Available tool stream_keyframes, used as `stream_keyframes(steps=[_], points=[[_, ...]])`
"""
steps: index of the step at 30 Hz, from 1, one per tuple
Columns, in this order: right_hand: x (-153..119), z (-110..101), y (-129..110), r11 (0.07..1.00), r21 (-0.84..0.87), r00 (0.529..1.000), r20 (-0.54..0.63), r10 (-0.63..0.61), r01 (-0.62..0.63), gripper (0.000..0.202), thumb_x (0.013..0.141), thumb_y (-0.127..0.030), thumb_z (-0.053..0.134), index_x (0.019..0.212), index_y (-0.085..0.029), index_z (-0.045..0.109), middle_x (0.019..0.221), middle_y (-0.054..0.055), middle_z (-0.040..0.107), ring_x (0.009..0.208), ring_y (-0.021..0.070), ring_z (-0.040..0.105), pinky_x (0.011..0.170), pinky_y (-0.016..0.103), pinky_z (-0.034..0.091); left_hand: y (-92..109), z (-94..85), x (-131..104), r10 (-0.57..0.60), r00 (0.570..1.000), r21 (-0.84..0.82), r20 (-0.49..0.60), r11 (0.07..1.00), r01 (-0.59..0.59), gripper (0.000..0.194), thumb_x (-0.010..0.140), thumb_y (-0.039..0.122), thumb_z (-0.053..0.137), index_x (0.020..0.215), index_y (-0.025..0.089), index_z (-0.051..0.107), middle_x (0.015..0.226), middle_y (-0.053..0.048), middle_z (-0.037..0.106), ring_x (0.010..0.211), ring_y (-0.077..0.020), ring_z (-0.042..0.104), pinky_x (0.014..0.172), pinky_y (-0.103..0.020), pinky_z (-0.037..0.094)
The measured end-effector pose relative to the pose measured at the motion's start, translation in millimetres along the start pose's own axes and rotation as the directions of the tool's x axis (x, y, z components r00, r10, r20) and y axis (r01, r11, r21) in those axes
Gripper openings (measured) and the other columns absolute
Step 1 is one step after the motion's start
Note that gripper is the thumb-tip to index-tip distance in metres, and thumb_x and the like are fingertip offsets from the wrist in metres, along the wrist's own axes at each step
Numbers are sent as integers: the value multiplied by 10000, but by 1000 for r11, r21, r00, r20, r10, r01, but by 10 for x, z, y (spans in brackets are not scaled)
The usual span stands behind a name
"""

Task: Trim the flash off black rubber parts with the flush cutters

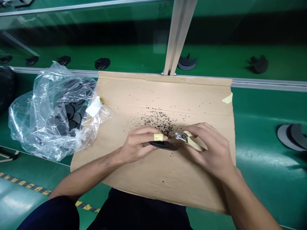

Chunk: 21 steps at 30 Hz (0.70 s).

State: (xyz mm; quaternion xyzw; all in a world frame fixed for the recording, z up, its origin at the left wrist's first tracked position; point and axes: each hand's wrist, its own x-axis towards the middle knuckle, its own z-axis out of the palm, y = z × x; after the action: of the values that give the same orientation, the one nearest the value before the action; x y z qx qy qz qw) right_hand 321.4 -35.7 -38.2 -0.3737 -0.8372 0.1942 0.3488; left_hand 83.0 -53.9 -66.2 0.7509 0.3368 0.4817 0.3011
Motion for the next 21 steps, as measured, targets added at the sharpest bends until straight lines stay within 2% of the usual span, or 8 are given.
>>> stream_keyframes(steps=[2, 7, 12, 21], points=[[-4, -1, 44, 993, -108, 997, 68, -44, 51, 181, 907, -198, 641, 1085, -203, 610, 958, 95, 732, 806, 217, 650, 685, 361, 480, 14, -5, -5, -2, 1000, -10, -25, 1000, 2, 190, 898, 184, 707, 1087, 175, 720, 930, -63, 746, 864, -142, 705, 746, -260, 591], [-8, 29, 39, 979, -170, 986, 137, -93, 116, 146, 952, -235, 596, 1083, -174, 619, 958, 99, 740, 789, 193, 636, 672, 331, 442, 30, -22, -4, 15, 999, -60, -42, 998, -17, 67, 877, 161, 726, 926, 138, 686, 930, -85, 755, 887, -155, 719, 782, -273, 603], [-8, 63, 29, 965, -214, 985, 118, -129, 152, 130, 967, -250, 586, 1058, -169, 630, 909, 89, 733, 775, 185, 623, 661, 315, 423, 22, -21, 3, 55, 998, -53, -35, 997, -57, 65, 866, 119, 721, 855, 136, 659, 917, -86, 756, 876, -152, 723, 773, -269, 606], [-9, 27, -55, 901, -379, 977, 111, -181, 210, 81, 933, -163, 613, 995, -178, 662, 815, 57, 710, 679, 167, 576, 622, 307, 414, 36, 13, 0, 96, 993, -12, -70, 995, -97, 92, 887, 170, 718, 836, 138, 648, 894, -82, 762, 848, -155, 734, 759, -285, 622]])
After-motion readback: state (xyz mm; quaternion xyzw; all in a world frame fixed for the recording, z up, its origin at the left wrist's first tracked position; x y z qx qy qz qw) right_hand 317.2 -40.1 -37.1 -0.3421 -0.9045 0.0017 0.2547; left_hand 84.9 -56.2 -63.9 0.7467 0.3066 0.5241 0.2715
